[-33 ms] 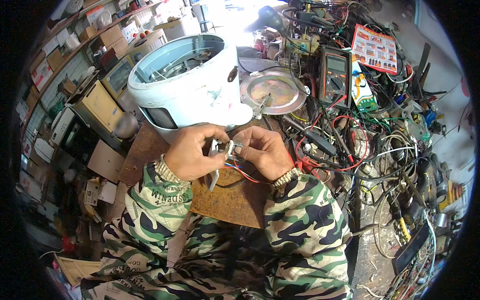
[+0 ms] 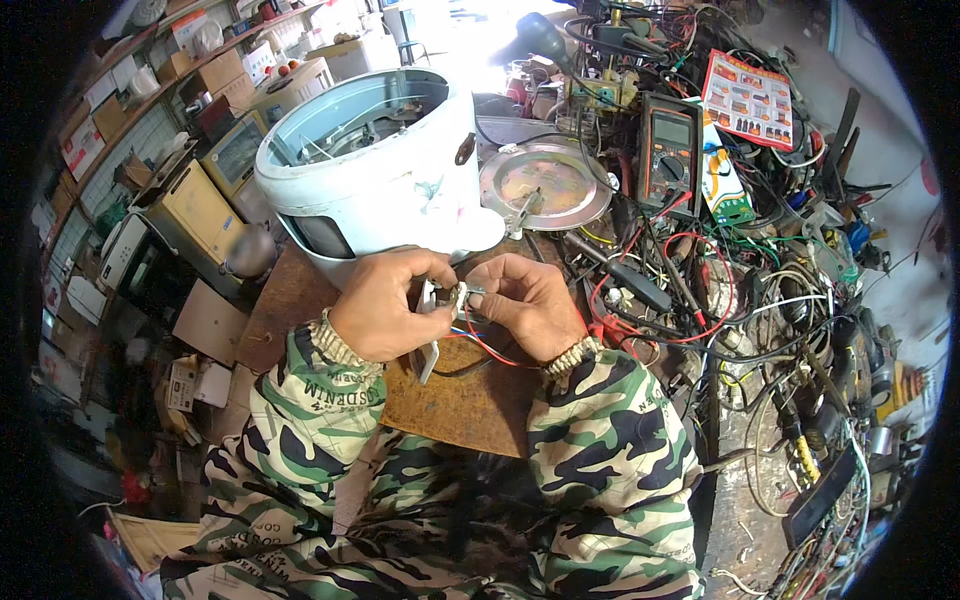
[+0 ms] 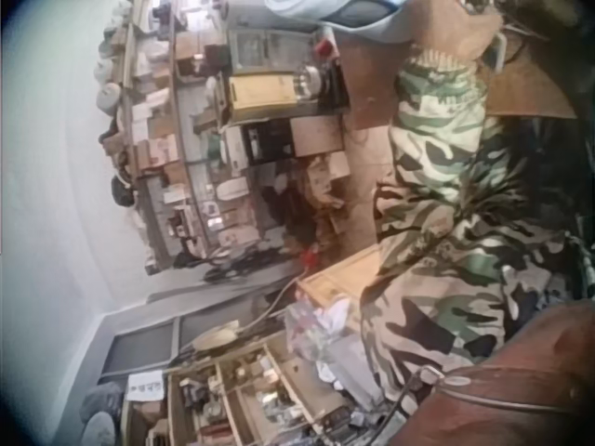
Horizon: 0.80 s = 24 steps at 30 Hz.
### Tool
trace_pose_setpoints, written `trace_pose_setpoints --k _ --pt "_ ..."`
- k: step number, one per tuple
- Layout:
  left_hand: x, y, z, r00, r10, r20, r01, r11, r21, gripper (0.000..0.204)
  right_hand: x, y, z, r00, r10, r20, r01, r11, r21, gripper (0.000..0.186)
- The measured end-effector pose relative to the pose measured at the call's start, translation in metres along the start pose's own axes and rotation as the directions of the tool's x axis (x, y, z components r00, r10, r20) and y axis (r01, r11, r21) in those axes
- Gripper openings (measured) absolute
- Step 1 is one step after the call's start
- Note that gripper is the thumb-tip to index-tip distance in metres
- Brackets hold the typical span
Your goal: The person uses a screwdriver to adjust a small white electrical component with wires attached. They repeatedly tighten and loosen screws on the component while holding it in their hands.
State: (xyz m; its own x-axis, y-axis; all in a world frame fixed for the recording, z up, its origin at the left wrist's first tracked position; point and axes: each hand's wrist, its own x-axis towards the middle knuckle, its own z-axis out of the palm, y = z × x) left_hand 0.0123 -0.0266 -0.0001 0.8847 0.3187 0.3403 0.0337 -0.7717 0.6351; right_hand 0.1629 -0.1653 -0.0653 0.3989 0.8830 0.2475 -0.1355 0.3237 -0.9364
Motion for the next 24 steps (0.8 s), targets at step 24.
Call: trace_pose_setpoints --k 24 --pt "0.0025 -0.0041 0.0057 0.999 0.012 -0.032 -0.012 1.0 -0.011 0.02 -0.0002 -0.0067 -0.0002 0.999 0.038 0.015 -0.038 0.999 0.005 0.021"
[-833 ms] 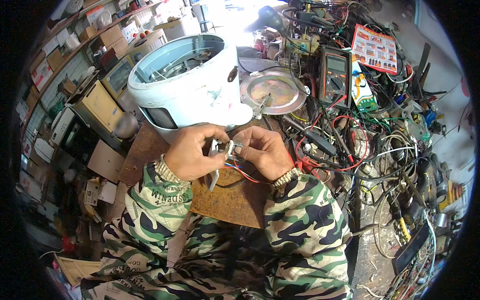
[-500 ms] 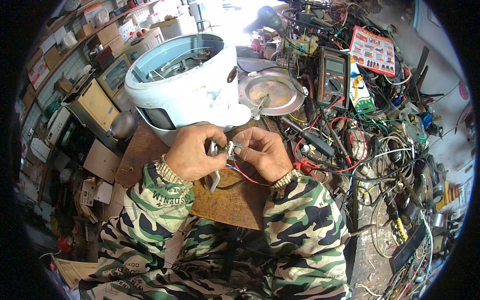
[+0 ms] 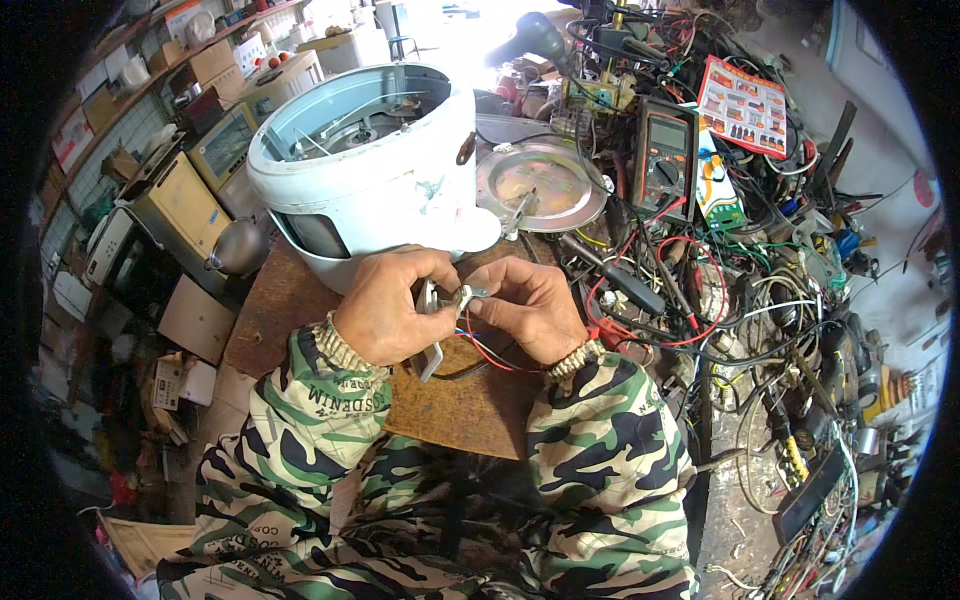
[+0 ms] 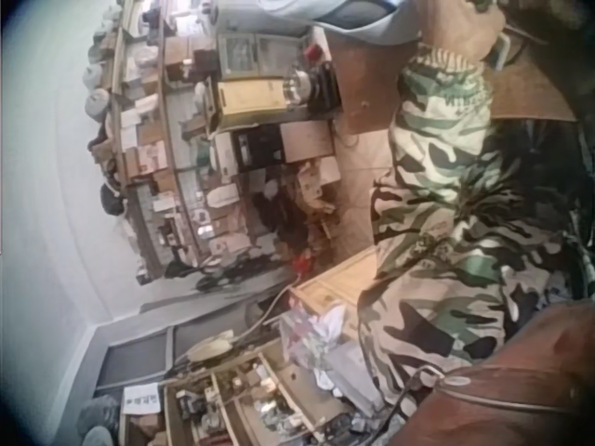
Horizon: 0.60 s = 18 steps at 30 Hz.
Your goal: The person uses a screwdriver to adjust a small white electrical component with wires attached. They repeatedly tighten and loosen screws on the component while holding it in their hands.
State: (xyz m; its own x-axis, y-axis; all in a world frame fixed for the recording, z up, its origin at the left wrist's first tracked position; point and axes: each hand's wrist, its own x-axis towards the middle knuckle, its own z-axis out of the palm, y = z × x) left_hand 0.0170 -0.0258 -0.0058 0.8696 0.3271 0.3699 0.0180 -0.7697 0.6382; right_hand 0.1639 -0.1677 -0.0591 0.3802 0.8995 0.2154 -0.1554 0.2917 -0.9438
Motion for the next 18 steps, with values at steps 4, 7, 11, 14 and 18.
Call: trace_pose_setpoints --k 4,7,11,14,18 --pt "0.002 -0.004 0.004 0.999 0.031 -0.031 -0.033 0.999 -0.041 0.019 -0.002 -0.003 0.001 0.999 0.023 -0.038 -0.024 0.999 -0.025 0.019" --pt "0.003 -0.001 0.006 0.999 0.042 -0.019 -0.042 0.999 -0.023 0.019 -0.005 -0.007 -0.001 0.999 0.014 -0.048 -0.016 0.999 -0.033 0.019" --pt "-0.001 -0.004 0.002 1.0 0.009 -0.024 -0.01 1.0 -0.023 0.018 0.002 0.004 0.001 1.0 -0.025 0.018 0.025 0.999 0.026 0.019" --pt "0.001 -0.007 0.005 0.998 0.046 -0.042 -0.049 0.996 -0.07 0.019 -0.001 -0.005 0.003 1.0 0.014 -0.005 -0.014 1.0 0.012 0.02" --pt "0.005 -0.006 0.009 0.994 0.101 -0.043 -0.105 0.99 -0.098 0.019 -0.006 -0.011 0.002 0.999 0.014 -0.03 -0.015 0.999 -0.032 0.02"
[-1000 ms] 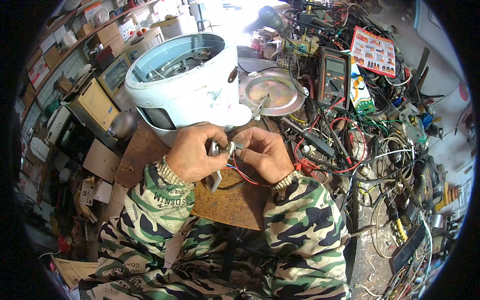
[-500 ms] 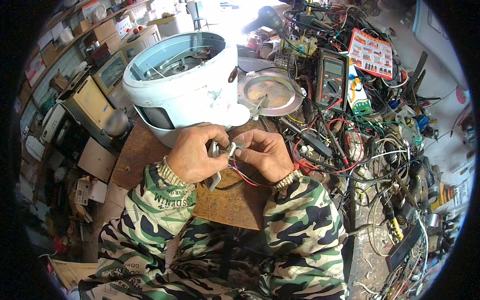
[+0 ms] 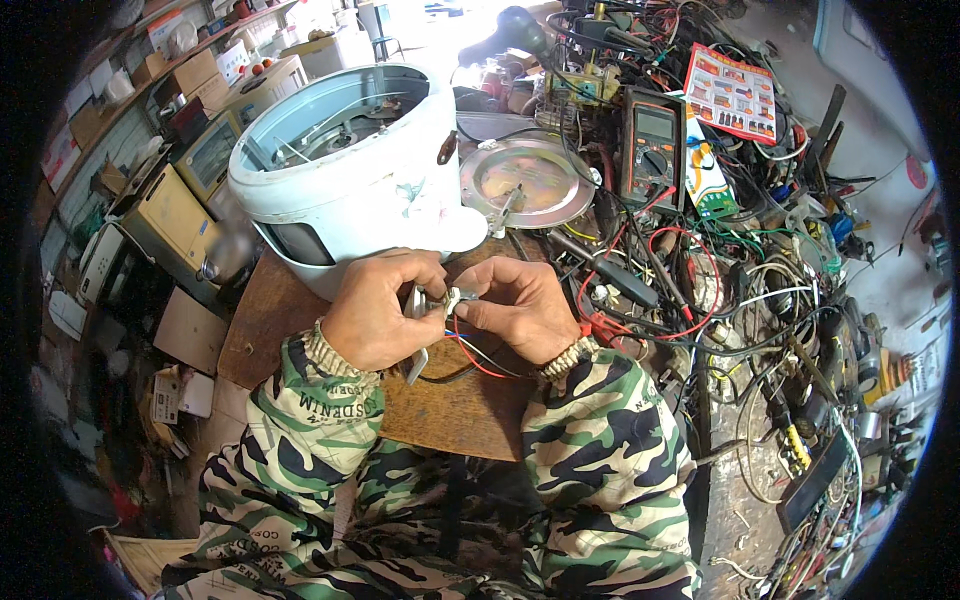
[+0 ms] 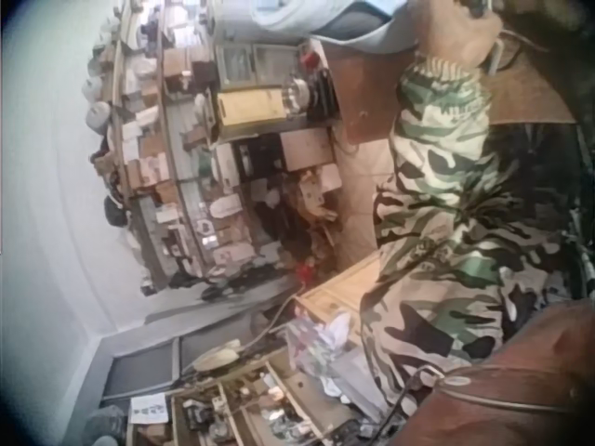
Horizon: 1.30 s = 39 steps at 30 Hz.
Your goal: The person uses a screwdriver to adjust a small white electrical component with wires attached. They repeatedly tighten and loosen screws on the component while holding it in their hands.
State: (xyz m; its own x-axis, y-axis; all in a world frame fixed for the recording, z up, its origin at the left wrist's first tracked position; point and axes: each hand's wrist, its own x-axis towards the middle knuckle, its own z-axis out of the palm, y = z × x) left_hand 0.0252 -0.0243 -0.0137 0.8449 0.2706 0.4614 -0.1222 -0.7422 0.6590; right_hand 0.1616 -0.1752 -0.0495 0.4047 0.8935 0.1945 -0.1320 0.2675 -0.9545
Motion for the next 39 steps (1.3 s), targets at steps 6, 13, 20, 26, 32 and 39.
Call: trace_pose_setpoints --k 6,13,20,26,32,39 --pt "-0.013 -0.004 -0.02 0.999 -0.046 0.012 0.046 0.998 0.032 0.019 0.017 0.013 0.009 0.993 0.013 0.116 -0.014 1.0 0.008 0.021" --pt "-0.005 -0.028 0.005 0.998 0.041 0.048 -0.032 0.981 -0.19 0.019 0.0 0.007 -0.004 0.998 -0.003 0.064 0.002 1.0 0.003 0.019" --pt "-0.012 -0.016 0.001 0.998 0.058 0.01 -0.056 0.989 -0.135 0.019 0.002 0.002 0.001 0.994 0.005 0.11 -0.002 1.0 -0.029 0.017" --pt "-0.014 -0.004 0.01 0.992 0.126 -0.03 -0.127 0.992 -0.018 0.02 -0.007 -0.005 -0.004 0.994 0.038 0.1 -0.029 0.996 -0.086 0.017" --pt "-0.022 0.001 -0.002 0.991 0.135 -0.011 -0.134 0.988 0.076 0.022 0.0 -0.002 0.002 0.985 0.051 0.162 -0.038 0.996 -0.086 0.016" --pt "-0.022 0.003 0.001 0.994 0.102 -0.045 -0.1 0.994 0.052 0.022 -0.002 -0.005 0.003 0.986 0.067 0.153 -0.057 0.996 -0.071 0.016"
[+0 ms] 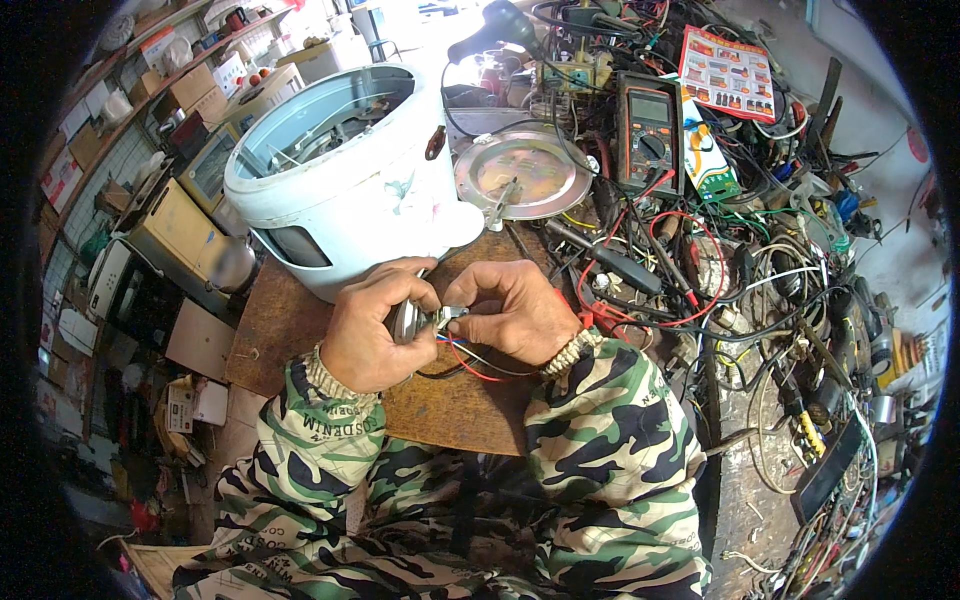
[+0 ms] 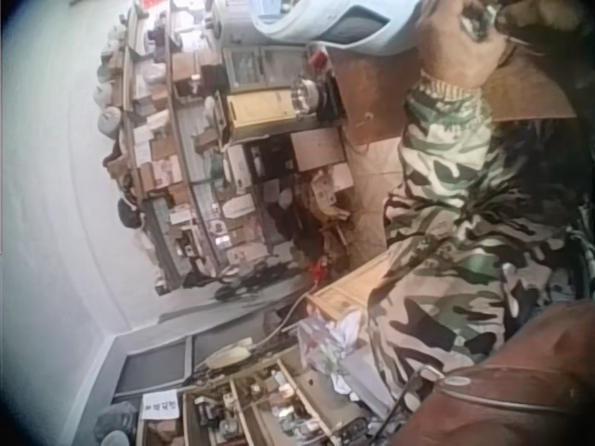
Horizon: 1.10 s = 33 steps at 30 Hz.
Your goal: The person uses a screwdriver to adjust a small white electrical component with wires attached. They repeatedly tighten and loosen screws on the component while holding it in their hands.
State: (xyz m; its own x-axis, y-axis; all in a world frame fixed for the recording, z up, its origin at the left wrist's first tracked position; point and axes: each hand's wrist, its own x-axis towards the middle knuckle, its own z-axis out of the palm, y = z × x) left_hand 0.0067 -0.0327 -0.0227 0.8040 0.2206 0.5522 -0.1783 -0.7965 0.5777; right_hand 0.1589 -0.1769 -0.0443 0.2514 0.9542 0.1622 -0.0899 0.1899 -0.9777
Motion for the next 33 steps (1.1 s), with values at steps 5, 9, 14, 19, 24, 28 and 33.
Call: trace_pose_setpoints --k 5,9,14,19,24,28,33 --pt "0.003 -0.011 -0.005 0.993 0.089 0.083 -0.09 0.996 0.001 0.023 0.0 0.001 0.0 1.0 0.002 0.008 -0.002 0.999 -0.049 0.017" --pt "0.003 -0.004 -0.007 0.995 0.065 0.074 -0.065 0.998 -0.006 0.023 0.001 0.002 0.0 1.0 0.003 0.015 -0.002 0.999 -0.039 0.016" --pt "0.009 -0.009 -0.001 0.997 0.022 0.075 -0.018 0.999 -0.046 0.023 -0.002 0.002 -0.003 0.999 -0.008 -0.054 0.006 1.0 -0.03 0.017" --pt "0.013 -0.017 -0.004 0.97 -0.197 0.145 0.233 0.925 -0.301 0.02 0.003 0.002 0.0 0.99 -0.079 -0.115 0.08 0.997 0.005 0.02" --pt "0.029 -0.016 0.0 0.924 -0.241 0.297 0.334 0.886 -0.321 0.019 -0.001 0.003 -0.01 0.981 -0.066 -0.181 0.07 0.997 0.014 0.018" --pt "0.04 -0.014 0.013 0.888 -0.285 0.361 0.427 0.802 -0.418 0.02 -0.009 0.001 -0.02 0.964 -0.06 -0.26 0.067 0.998 0.017 0.018" --pt "0.021 0.004 -0.014 0.915 -0.341 0.217 0.403 0.819 -0.408 0.02 0.011 -0.002 -0.002 0.978 -0.12 -0.173 0.128 0.991 0.035 0.018"
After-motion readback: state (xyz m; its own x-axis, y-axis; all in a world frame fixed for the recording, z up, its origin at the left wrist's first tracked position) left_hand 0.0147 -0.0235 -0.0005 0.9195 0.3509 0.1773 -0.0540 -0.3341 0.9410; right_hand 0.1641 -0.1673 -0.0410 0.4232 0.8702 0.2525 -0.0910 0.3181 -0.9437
